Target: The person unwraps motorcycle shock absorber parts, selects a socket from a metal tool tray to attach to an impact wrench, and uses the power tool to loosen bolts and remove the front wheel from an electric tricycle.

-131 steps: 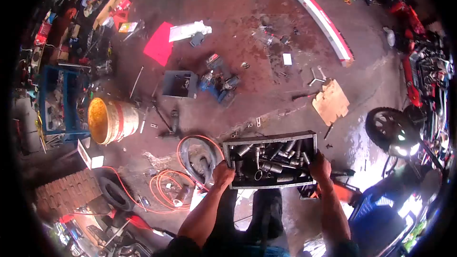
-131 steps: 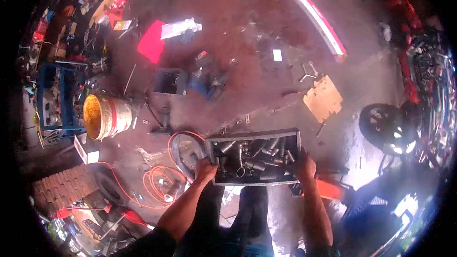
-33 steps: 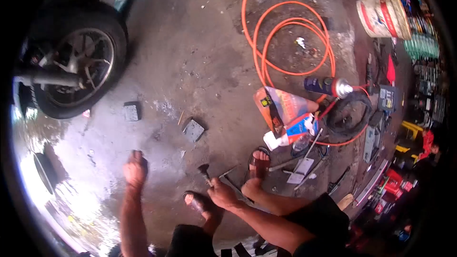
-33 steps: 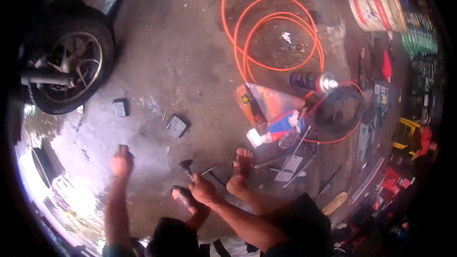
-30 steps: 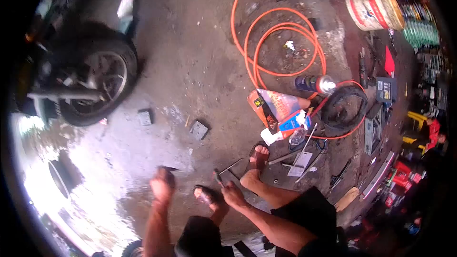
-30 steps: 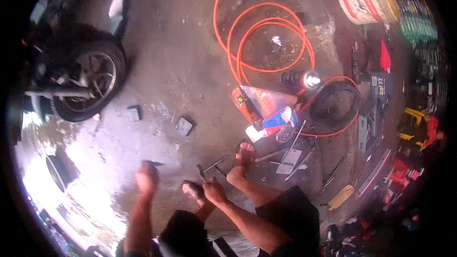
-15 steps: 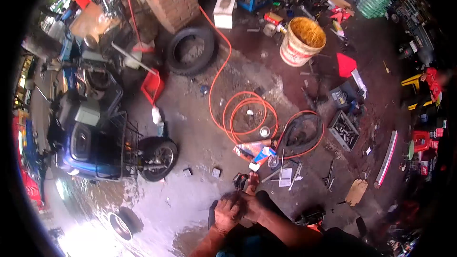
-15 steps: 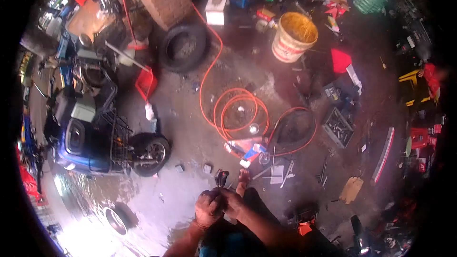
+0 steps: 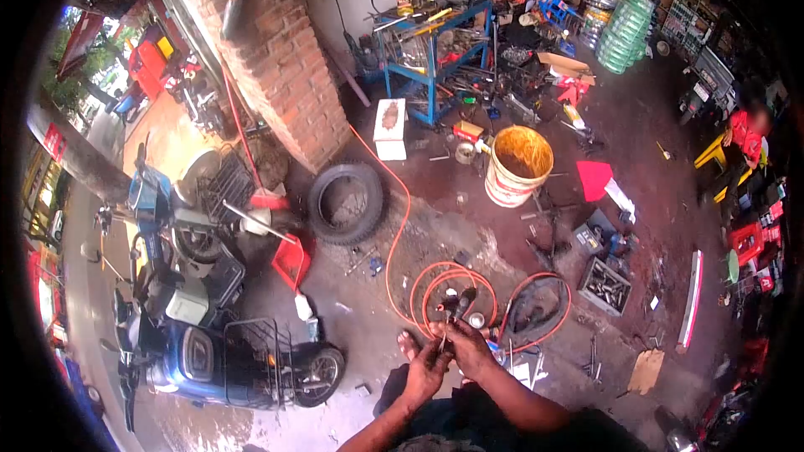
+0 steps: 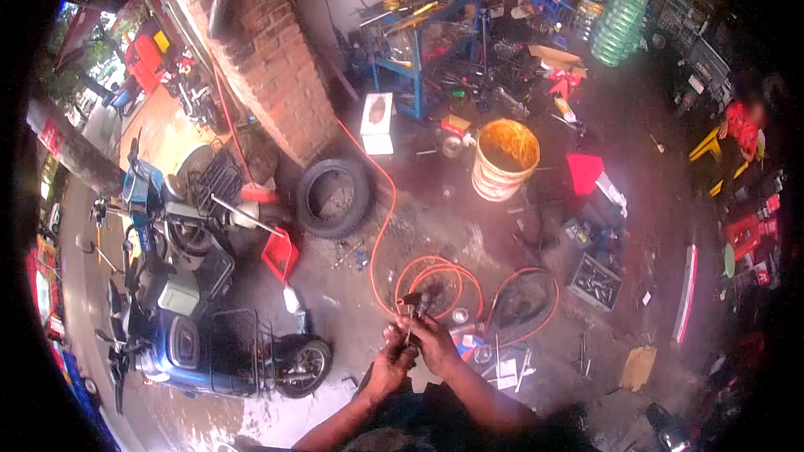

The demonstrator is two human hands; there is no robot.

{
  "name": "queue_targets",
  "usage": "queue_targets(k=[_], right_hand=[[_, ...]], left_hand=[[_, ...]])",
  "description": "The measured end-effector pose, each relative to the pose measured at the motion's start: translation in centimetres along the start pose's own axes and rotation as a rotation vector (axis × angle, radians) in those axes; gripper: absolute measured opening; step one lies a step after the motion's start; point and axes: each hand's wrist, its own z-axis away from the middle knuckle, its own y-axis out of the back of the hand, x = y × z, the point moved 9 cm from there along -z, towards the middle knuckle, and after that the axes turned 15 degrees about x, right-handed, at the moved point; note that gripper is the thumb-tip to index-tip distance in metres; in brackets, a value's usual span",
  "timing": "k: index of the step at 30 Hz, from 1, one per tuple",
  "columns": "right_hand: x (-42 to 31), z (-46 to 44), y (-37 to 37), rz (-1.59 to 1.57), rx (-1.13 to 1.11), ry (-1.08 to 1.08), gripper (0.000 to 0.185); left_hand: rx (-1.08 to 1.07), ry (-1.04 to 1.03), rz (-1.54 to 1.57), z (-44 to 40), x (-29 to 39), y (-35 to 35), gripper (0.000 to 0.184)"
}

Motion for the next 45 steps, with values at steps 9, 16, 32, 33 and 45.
queue_targets(k=[9, 16, 32, 33, 45], right_hand=[[-3.4, -8.8, -1.9, 0.269, 0.224, 0.288, 0.024], [-12.0, -18.9, -3.7, 0.604, 0.268, 0.600, 0.029], [-20.5, -41.2, 46.2, -0.124, 0.638, -0.062, 0.016], [-23.0, -39.0, 45.5, -0.035, 0.726, -0.064, 0.016], [-27.8, -32.7, 30.7, 0.331, 1.177, -0.202, 0.031]], left_hand=[[-0.055, -0.059, -0.280, -12.2, 7.5, 3.5, 0.036], [-0.019, 0.091, 0.037, -25.4, 5.7, 2.7, 0.029], [0.023, -0.009, 0.275, -76.9, 27.6, -6.1, 0.015], [0.034, -0.121, 0.232, -79.3, 29.2, -6.2, 0.016], [0.184, -0.394, -0.240, -111.3, 41.0, -5.6, 0.025]])
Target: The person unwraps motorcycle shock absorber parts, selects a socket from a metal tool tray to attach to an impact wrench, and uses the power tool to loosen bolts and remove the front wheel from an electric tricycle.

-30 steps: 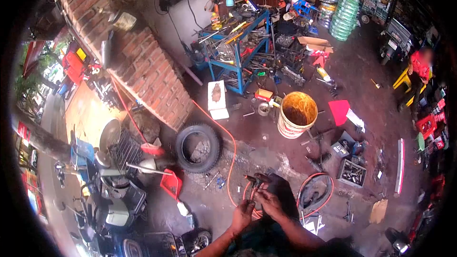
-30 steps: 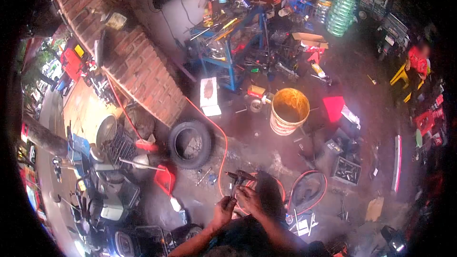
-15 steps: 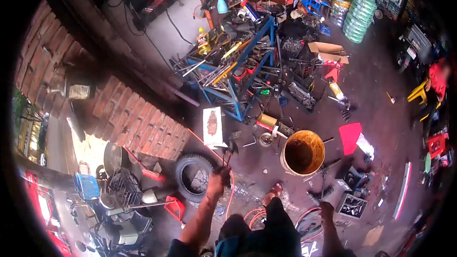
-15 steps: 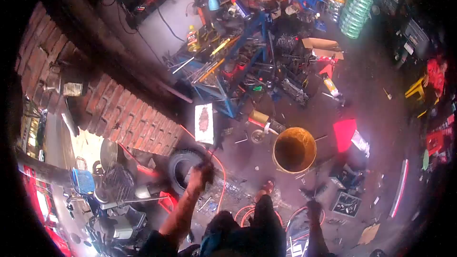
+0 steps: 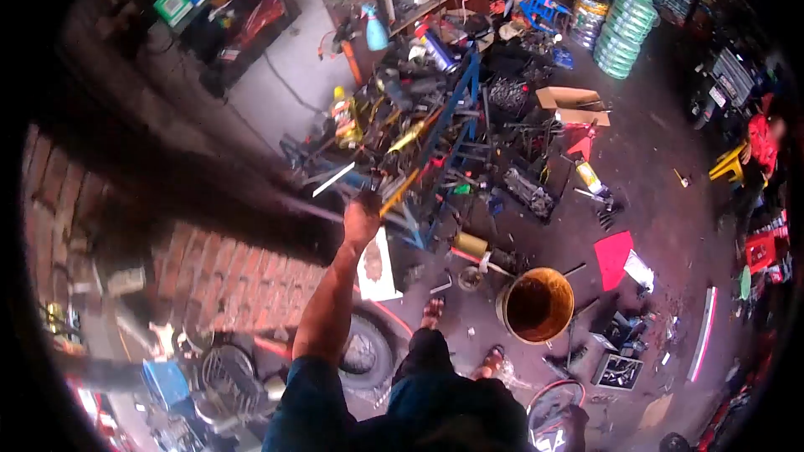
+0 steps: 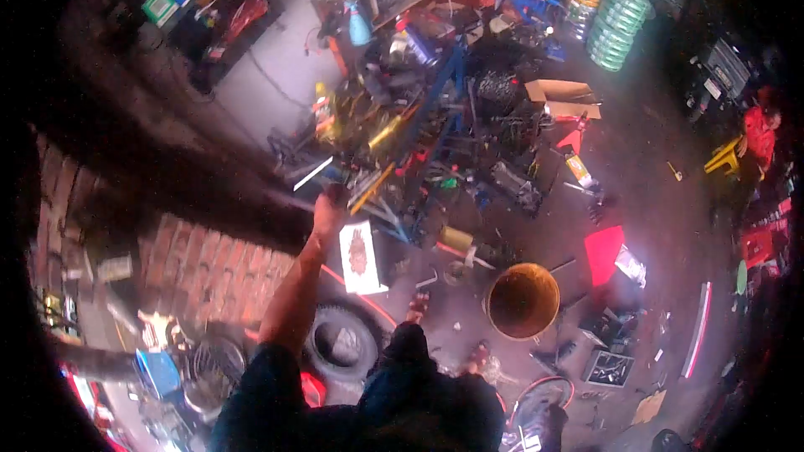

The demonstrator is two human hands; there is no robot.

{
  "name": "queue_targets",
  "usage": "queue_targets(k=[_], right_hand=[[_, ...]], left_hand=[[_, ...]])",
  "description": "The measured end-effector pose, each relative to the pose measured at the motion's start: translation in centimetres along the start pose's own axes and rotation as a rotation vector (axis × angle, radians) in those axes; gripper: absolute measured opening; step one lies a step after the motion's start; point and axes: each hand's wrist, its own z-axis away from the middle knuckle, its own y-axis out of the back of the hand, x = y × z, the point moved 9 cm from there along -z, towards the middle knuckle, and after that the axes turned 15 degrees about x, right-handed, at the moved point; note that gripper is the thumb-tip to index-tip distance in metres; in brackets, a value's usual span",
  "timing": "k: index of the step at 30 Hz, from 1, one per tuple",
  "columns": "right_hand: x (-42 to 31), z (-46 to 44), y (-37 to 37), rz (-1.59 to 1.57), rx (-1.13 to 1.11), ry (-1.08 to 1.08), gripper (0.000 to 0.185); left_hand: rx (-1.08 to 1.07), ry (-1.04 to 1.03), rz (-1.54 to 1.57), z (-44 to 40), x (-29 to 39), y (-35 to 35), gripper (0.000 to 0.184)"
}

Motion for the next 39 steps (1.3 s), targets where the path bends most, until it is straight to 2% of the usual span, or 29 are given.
queue_targets(k=[1, 2, 3, 4, 5, 6, 7, 9, 10, 11, 13, 14, 15, 16, 17, 18, 19, 20, 22, 24, 25, 26, 27, 28, 29, 30, 32, 36, 39], right_hand=[[0.9, -0.8, -1.0, 0.370, 0.001, 0.349, 0.035], [2.7, -0.7, -2.4, 0.830, 0.050, 0.709, 0.039], [4.5, -1.7, -4.1, 1.072, 0.101, 0.875, 0.044], [-1.7, 5.0, -4.8, 1.222, 0.142, 0.913, 0.040], [-2.8, 6.7, -4.9, 0.962, 0.170, 0.862, 0.034], [-2.9, 8.1, -5.2, 0.843, 0.143, 0.818, 0.028], [-4.3, 10.9, -6.6, 0.786, 0.128, 0.814, 0.022], [-6.8, 15.7, -9.2, 0.684, 0.112, 0.810, 0.012], [-1.0, 13.8, -9.8, 0.184, 0.158, 0.444, 0.015], [-0.6, 14.0, -11.0, 0.516, 0.438, 0.798, 0.015], [-12.8, 20.5, -8.3, 0.376, 0.347, 0.549, 0.015], [-11.3, 20.8, -7.8, 0.087, 0.495, 0.383, 0.013], [-10.4, 21.1, -8.4, 0.044, 0.491, 0.492, 0.014], [-9.2, 22.1, -9.2, 0.005, 0.483, 0.613, 0.015], [-7.2, 22.6, -10.8, 0.205, 0.450, 0.495, 0.016], [-5.2, 22.9, -12.2, 0.397, 0.402, 0.370, 0.017], [-5.5, 24.0, -14.7, 0.662, 0.274, 0.381, 0.017], [-4.8, 25.9, -13.7, 0.344, 0.434, 0.267, 0.015], [-2.2, 28.4, -16.1, 0.393, 0.396, 0.223, 0.015], [-1.3, 31.8, -16.0, 0.111, 0.352, -0.159, 0.022], [0.7, 32.3, -18.1, 0.213, 0.331, -0.078, 0.024], [2.5, 32.6, -20.4, 0.315, 0.308, 0.005, 0.026], [2.6, 33.8, -19.2, 0.145, 0.336, -0.159, 0.024], [1.1, 35.5, -17.1, -0.025, 0.358, -0.320, 0.022], [1.1, 36.6, -16.2, -0.196, 0.374, -0.481, 0.022], [2.4, 36.8, -16.3, -0.267, 0.401, -0.542, 0.022], [6.3, 36.5, -16.2, -0.399, 0.455, -0.658, 0.021], [13.6, 34.4, -14.9, -0.647, 0.594, -0.516, 0.033], [16.5, 34.2, -9.5, -0.779, 0.705, -0.650, 0.031]], left_hand=[[0.037, -0.175, -0.102, -2.9, -1.3, -1.7, 0.028], [-0.070, -0.123, -0.203, -4.9, -2.6, -3.4, 0.028], [-0.172, -0.067, -0.303, -6.8, -4.1, -5.4, 0.029], [-0.276, -0.011, -0.405, -8.3, -5.9, -6.9, 0.029], [-0.329, -0.061, -0.523, -9.8, -9.1, -9.1, 0.030], [-0.605, -0.205, -0.779, -9.9, -12.8, -12.1, 0.028], [-0.625, -0.230, -0.747, -10.3, -14.9, -13.3, 0.029], [-0.637, -0.568, -0.648, -11.2, -19.6, -14.8, 0.029], [-0.680, -0.564, -0.649, -11.7, -19.0, -15.0, 0.033], [-0.700, -0.511, -0.664, -11.7, -18.5, -13.6, 0.038], [-0.727, -0.406, -0.726, -12.2, -15.5, -11.9, 0.047], [-0.733, -0.372, -0.775, -12.1, -14.5, -10.8, 0.052], [-0.731, -0.710, -0.464, -13.8, -19.4, -11.9, 0.066], [-0.764, -0.447, -0.888, -13.6, -17.5, -10.3, 0.067], [-0.795, -0.635, -0.654, -12.1, -13.4, -10.4, 0.066], [-0.742, -0.462, -0.660, -10.7, -7.3, -8.5, 0.061], [-0.699, -0.444, -0.650, -10.1, -4.4, -9.4, 0.057], [-0.656, -0.425, -0.639, -9.5, -1.6, -10.2, 0.053], [-0.562, -0.691, -0.577, -7.5, -2.8, -14.2, 0.048], [-0.443, -0.930, -0.504, -5.3, -3.5, -16.4, 0.043], [-0.375, -1.041, -0.463, -4.7, -3.1, -17.3, 0.041], [-0.559, -0.814, -0.303, -0.1, 1.0, -18.5, 0.035], [-0.731, -0.580, -0.152, 6.2, 6.4, -19.3, 0.030], [-0.735, -0.607, -0.069, 10.2, 7.3, -21.5, 0.029], [-1.021, -0.439, 0.012, 15.1, 8.2, -24.0, 0.026], [-0.996, -0.618, 0.077, 19.5, 11.5, -24.1, 0.023], [-1.178, -0.650, 0.030, 26.0, 13.1, -26.5, 0.020], [-1.399, -0.721, -0.122, 34.7, 12.1, -30.0, 0.019], [-1.421, -0.808, -0.192, 38.5, 12.1, -32.1, 0.021]])
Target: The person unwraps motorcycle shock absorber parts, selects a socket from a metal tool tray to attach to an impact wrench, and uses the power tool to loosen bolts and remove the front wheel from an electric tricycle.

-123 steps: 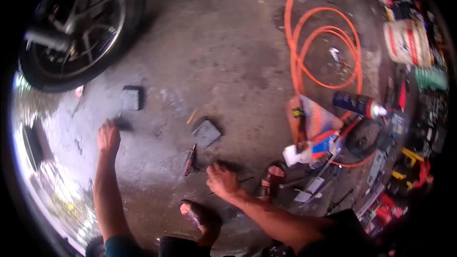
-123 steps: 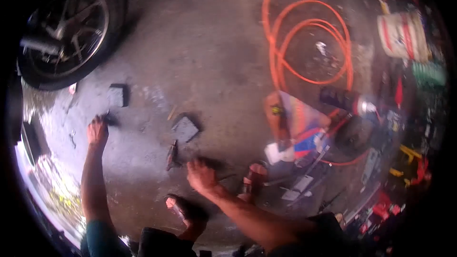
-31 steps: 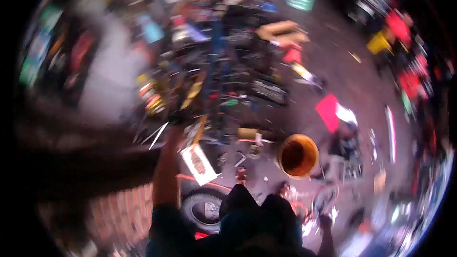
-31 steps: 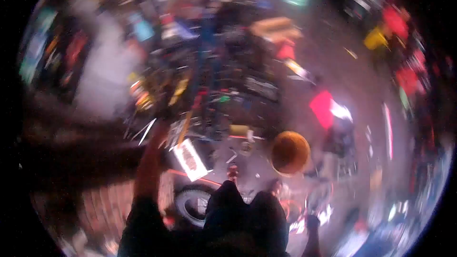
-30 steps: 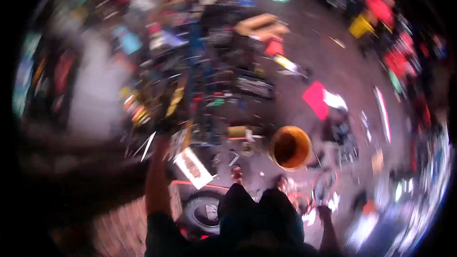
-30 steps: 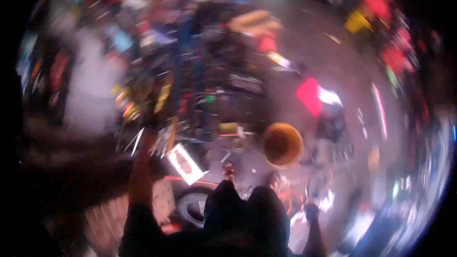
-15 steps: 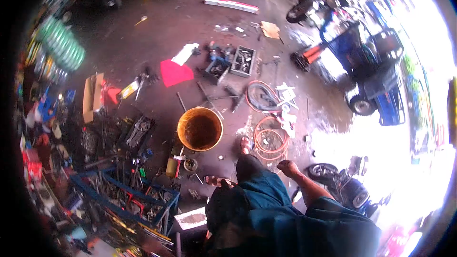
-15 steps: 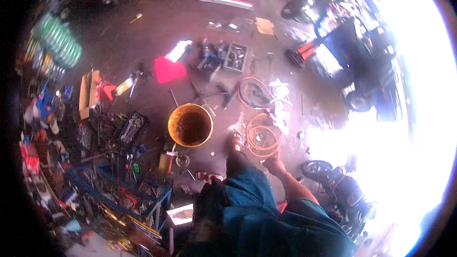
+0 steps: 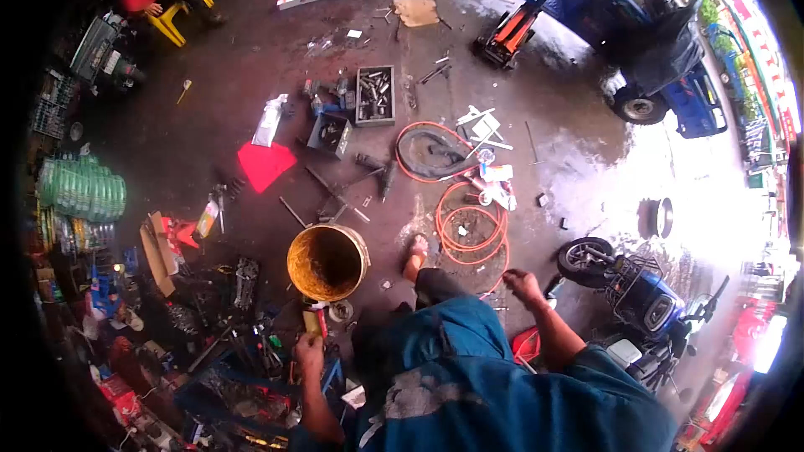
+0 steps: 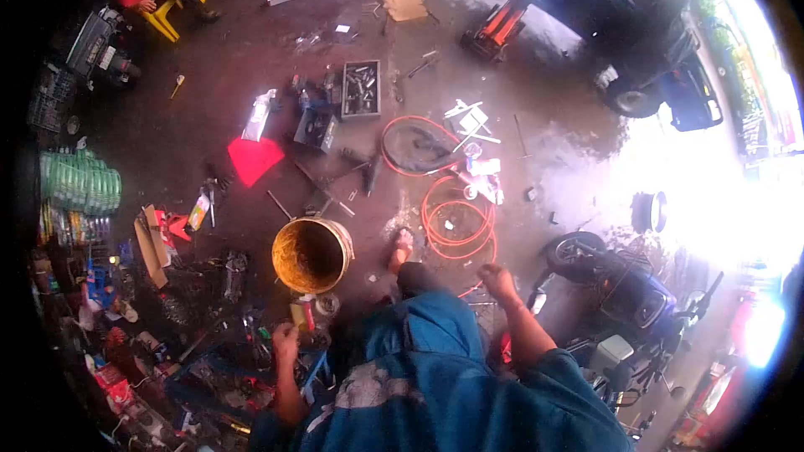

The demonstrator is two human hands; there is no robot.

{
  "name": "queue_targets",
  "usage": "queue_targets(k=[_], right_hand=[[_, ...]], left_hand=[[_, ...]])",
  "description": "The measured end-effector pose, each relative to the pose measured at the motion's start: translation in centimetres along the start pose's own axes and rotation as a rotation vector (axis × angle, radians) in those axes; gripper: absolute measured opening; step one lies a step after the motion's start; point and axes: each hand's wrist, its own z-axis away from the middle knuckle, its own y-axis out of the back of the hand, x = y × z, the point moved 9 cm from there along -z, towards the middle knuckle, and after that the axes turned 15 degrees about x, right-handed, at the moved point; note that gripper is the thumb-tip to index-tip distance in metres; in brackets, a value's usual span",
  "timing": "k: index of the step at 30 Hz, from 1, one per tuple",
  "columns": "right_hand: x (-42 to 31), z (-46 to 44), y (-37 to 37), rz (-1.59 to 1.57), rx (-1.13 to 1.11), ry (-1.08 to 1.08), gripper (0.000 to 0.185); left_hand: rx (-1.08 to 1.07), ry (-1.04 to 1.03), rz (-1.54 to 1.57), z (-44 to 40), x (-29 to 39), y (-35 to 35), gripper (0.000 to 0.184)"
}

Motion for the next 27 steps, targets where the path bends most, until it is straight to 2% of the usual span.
queue_targets(k=[1, 3, 5, 6, 9, 13, 16, 17, 19, 20, 23, 27], right_hand=[[-1.4, -0.5, 1.8, -0.077, 0.086, -0.132, 0.030], [-4.4, -1.1, 4.0, -0.279, 0.119, -0.280, 0.030], [-4.6, -1.9, 5.4, -0.350, 0.195, -0.322, 0.030], [-4.0, -1.9, 5.4, -0.394, 0.199, -0.354, 0.031], [0.0, -1.0, 4.7, -0.398, 0.174, -0.424, 0.032], [11.8, 1.6, 1.8, -0.206, 0.126, -0.568, 0.024], [15.2, 3.3, 1.2, -0.234, 0.164, -0.630, 0.017], [15.3, 3.0, 1.2, -0.250, 0.182, -0.638, 0.020], [14.5, 2.5, 1.8, -0.279, 0.219, -0.653, 0.027], [13.3, 1.7, 2.1, -0.294, 0.238, -0.654, 0.031], [7.3, -1.7, 3.4, -0.287, 0.350, -0.732, 0.037], [-2.9, -7.6, 2.9, -0.448, 0.362, -0.594, 0.035]], left_hand=[[-0.092, -0.014, -0.091, 0.5, 6.9, 0.8, 0.023], [-0.170, 0.085, -0.114, -1.7, 2.2, -2.7, 0.023], [-0.182, -0.083, -0.074, -2.8, 10.1, -2.9, 0.025], [-0.232, 0.004, 0.000, -3.2, 12.7, -3.4, 0.025], [-0.149, -0.122, -0.150, -7.0, 12.7, -5.9, 0.026], [-0.209, -0.132, -0.149, -9.1, 20.4, -7.4, 0.028], [-0.218, -0.140, -0.134, -11.1, 22.4, -8.5, 0.029], [-0.230, -0.134, -0.169, -11.5, 23.5, -8.6, 0.029], [-0.258, -0.119, -0.237, -12.0, 26.2, -8.6, 0.030], [-0.261, -0.127, -0.235, -13.3, 24.1, -9.5, 0.030], [-0.293, -0.120, -0.318, -15.1, 25.5, -9.8, 0.031], [-0.308, -0.128, -0.265, -18.4, 25.6, -9.6, 0.028]])
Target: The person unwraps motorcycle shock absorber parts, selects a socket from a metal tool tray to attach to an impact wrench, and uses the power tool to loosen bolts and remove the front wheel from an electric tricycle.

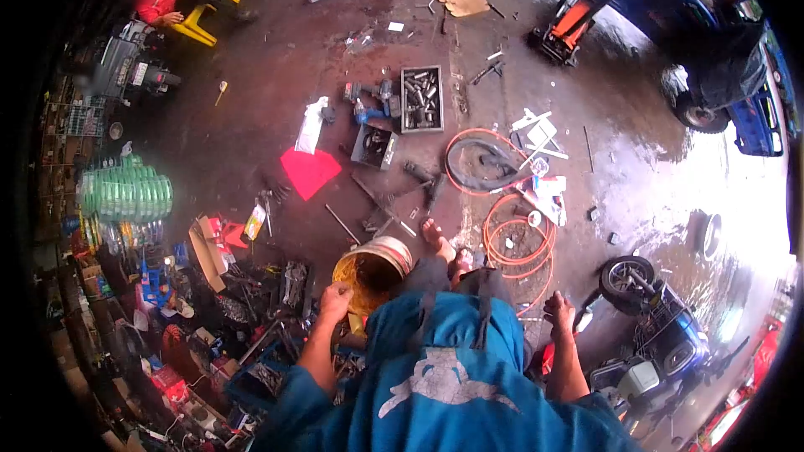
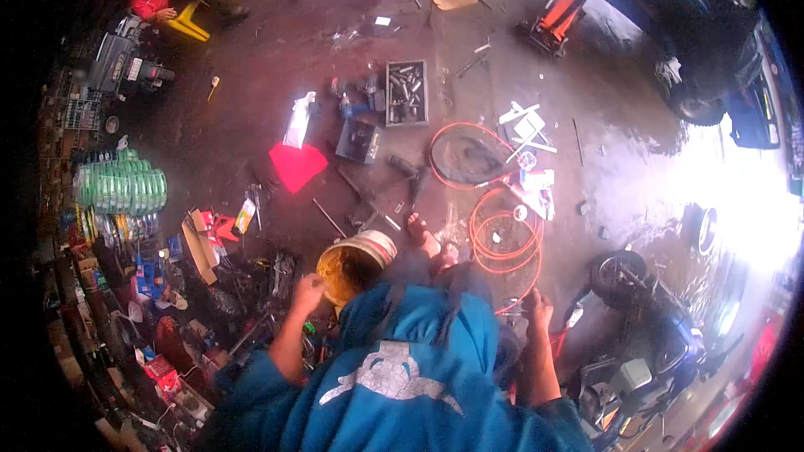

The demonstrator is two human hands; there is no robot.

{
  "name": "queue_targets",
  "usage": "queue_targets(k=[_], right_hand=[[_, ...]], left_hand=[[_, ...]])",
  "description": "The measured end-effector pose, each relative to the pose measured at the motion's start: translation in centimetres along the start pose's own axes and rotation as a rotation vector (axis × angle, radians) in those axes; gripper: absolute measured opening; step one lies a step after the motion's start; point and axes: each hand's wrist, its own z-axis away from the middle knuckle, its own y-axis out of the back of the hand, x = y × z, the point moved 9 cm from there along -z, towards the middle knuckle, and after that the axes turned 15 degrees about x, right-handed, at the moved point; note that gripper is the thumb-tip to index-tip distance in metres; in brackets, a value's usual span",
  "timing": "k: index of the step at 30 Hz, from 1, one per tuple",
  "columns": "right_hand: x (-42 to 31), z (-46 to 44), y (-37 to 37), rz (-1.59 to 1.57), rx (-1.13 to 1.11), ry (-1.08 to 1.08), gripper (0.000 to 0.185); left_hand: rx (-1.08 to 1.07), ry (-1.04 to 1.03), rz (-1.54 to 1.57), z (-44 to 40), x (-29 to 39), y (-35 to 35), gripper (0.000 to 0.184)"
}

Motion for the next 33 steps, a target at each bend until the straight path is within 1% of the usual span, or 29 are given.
queue_targets(k=[1, 4, 5, 8, 10, 12, 14, 15, 16, 18, 19, 20, 21, 22, 23, 24, 25, 26, 27, 28, 29, 30, 31, 32, 33], right_hand=[[-0.2, -1.2, -2.1, -0.053, -0.150, -0.050, 0.033], [-5.9, 1.2, -6.1, -0.025, -0.171, 0.097, 0.031], [-5.9, 1.0, -6.7, 0.015, -0.140, 0.124, 0.032], [-6.6, 1.7, -8.6, 0.048, -0.165, 0.070, 0.032], [-6.2, 0.6, -9.1, 0.106, -0.138, 0.058, 0.023], [-4.7, -1.9, -9.5, 0.114, -0.123, 0.007, 0.017], [-3.5, -4.2, -10.1, 0.110, -0.112, -0.060, 0.012], [-4.1, -5.5, -10.6, 0.105, -0.100, -0.092, 0.010], [-6.4, -5.2, -11.3, 0.160, -0.100, -0.143, 0.008], [-9.6, -7.5, -13.5, 0.157, -0.087, -0.115, 0.014], [-14.8, -7.3, -14.9, 0.143, -0.008, 0.063, 0.020], [-13.3, -12.8, -16.0, 0.310, 0.090, 0.172, 0.025], [-14.3, -15.9, -17.7, 0.290, 0.092, 0.261, 0.025], [-15.6, -19.4, -19.9, 0.367, 0.094, 0.214, 0.024], [-16.9, -22.9, -22.0, 0.444, 0.093, 0.166, 0.023], [-25.4, -23.0, -25.3, 0.606, -0.035, 0.418, 0.022], [-35.8, -21.0, -28.5, 0.737, -0.126, 0.693, 0.022], [-34.0, -24.9, -31.1, 1.201, -0.201, 1.017, 0.025], [-38.9, -25.4, -30.2, 0.596, -0.152, 0.638, 0.028], [-47.7, -25.3, -30.8, -0.014, -0.086, 0.271, 0.032], [-56.2, -24.5, -31.7, -0.013, -0.099, 0.398, 0.034], [-63.1, -23.2, -32.2, -0.004, -0.113, 0.514, 0.036], [-68.7, -22.7, -32.8, 0.001, -0.096, 0.536, 0.037], [-73.2, -22.2, -33.2, 0.003, -0.079, 0.555, 0.037], [-76.1, -22.1, -33.5, -0.028, -0.087, 0.536, 0.037]], left_hand=[[0.010, -0.014, 0.003, -1.2, 0.3, 0.4, 0.027], [0.050, -0.036, 0.017, -4.1, 1.4, 2.1, 0.026], [0.078, -0.028, 0.033, -4.7, 2.4, 3.0, 0.025], [0.120, 0.002, 0.039, -6.7, 4.8, 5.1, 0.024], [0.143, 0.018, 0.036, -8.1, 4.9, 5.4, 0.024], [0.163, 0.058, 0.015, -8.7, 6.8, 5.9, 0.024], [0.142, 0.001, 0.119, -11.3, 3.0, 2.7, 0.024], [0.113, 0.023, 0.083, -11.8, 4.1, 2.6, 0.024], [0.077, 0.037, 0.048, -12.6, 5.7, 2.2, 0.023], [0.155, -0.044, 0.085, -15.6, 5.0, 0.1, 0.022], [0.101, 0.103, 0.139, -17.9, 3.8, -1.5, 0.022], [0.046, 0.259, 0.187, -19.6, 3.1, -3.1, 0.021], [0.076, 0.238, 0.205, -21.6, 4.9, -3.6, 0.022], [0.111, 0.222, 0.220, -24.0, 6.9, -3.6, 0.022], [0.108, 0.283, 0.231, -26.2, 8.2, -4.0, 0.021], [0.107, 0.348, 0.248, -28.5, 10.1, -4.9, 0.021], [0.099, 0.413, 0.259, -30.9, 12.6, -5.4, 0.020], [0.084, 0.311, 0.229, -32.1, 17.0, -3.6, 0.019], [0.078, 0.207, 0.212, -34.2, 22.8, -1.9, 0.018], [0.085, 0.085, 0.216, -37.7, 28.3, -1.8, 0.017], [0.115, -0.013, 0.109, -41.0, 30.2, -1.5, 0.017], [0.063, 0.013, 0.107, -42.7, 35.8, 0.6, 0.017], [0.182, 0.017, 0.249, -45.0, 37.3, 1.7, 0.017], [0.259, -0.012, 0.220, -46.2, 41.9, 4.4, 0.017], [0.272, 0.037, 0.285, -47.9, 41.8, 4.6, 0.018]])
